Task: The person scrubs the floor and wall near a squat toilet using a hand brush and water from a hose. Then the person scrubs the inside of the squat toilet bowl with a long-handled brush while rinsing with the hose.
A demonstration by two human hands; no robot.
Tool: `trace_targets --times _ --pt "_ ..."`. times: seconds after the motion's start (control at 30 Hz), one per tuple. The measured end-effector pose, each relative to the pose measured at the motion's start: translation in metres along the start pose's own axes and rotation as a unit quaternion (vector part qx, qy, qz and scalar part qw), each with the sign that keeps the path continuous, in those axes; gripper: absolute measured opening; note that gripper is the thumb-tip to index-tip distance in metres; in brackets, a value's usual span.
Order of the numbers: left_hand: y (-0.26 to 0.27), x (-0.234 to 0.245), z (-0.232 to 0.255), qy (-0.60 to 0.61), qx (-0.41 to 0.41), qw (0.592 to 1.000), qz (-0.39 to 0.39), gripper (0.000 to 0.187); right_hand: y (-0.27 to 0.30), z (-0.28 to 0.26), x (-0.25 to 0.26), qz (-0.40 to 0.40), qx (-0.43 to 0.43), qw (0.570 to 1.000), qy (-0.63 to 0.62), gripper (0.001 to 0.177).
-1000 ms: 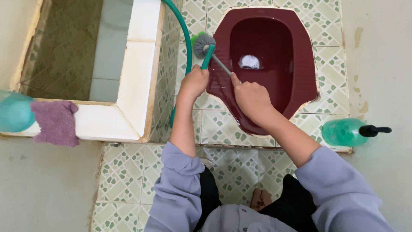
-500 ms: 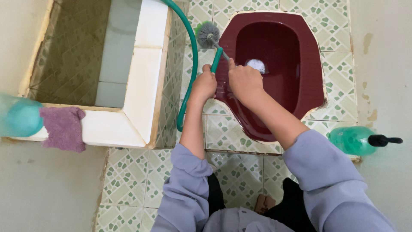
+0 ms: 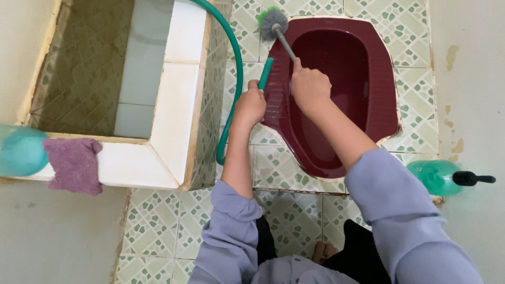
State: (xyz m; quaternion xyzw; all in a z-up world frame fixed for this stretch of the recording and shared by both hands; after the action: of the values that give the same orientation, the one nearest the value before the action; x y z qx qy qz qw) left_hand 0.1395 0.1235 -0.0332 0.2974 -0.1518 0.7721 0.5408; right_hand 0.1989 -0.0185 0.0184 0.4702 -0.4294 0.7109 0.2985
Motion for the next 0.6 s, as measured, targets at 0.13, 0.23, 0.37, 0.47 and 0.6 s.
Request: trace_targets --times 0.13,0.23,0.37,0.47,0.6 --pt "-0.002 0.006 0.004 0.002 -0.011 1.000 0.005 0.036 0.010 -0.014 0.010 -0.002 0.034 0.999 -0.024 0.053" --pt "-0.005 0.008 0.001 0.011 -0.006 1.000 0.009 0.036 0.076 -0.023 0.015 -0.099 0.066 0.993 0.016 0.059" --pt "-0.011 0.006 -0.005 0.013 0.005 1.000 0.013 0.039 0.073 -0.019 0.010 -0.100 0.079 0.992 0.011 0.064" --pt "-0.013 -0.003 -0.007 -0.010 -0.002 1.000 0.011 0.038 0.009 -0.014 -0.005 -0.014 0.067 0.998 0.000 0.053" --pt "-0.019 -0.006 -0.007 -0.032 -0.051 0.997 0.052 0.037 -0.049 -0.017 -0.027 0.007 0.025 1.000 -0.012 0.047"
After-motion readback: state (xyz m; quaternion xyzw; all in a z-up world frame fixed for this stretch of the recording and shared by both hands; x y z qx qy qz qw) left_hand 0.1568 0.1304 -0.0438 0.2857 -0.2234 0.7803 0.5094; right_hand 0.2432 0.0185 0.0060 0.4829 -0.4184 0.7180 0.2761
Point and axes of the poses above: each hand's wrist, its own y-axis away from the middle knuckle, its own x-axis out of the back of the hand, z = x × y, the point moved 9 cm from there along -y, towards the middle knuckle, and after that the axes turned 12 degrees about z, right-handed, at the moved point
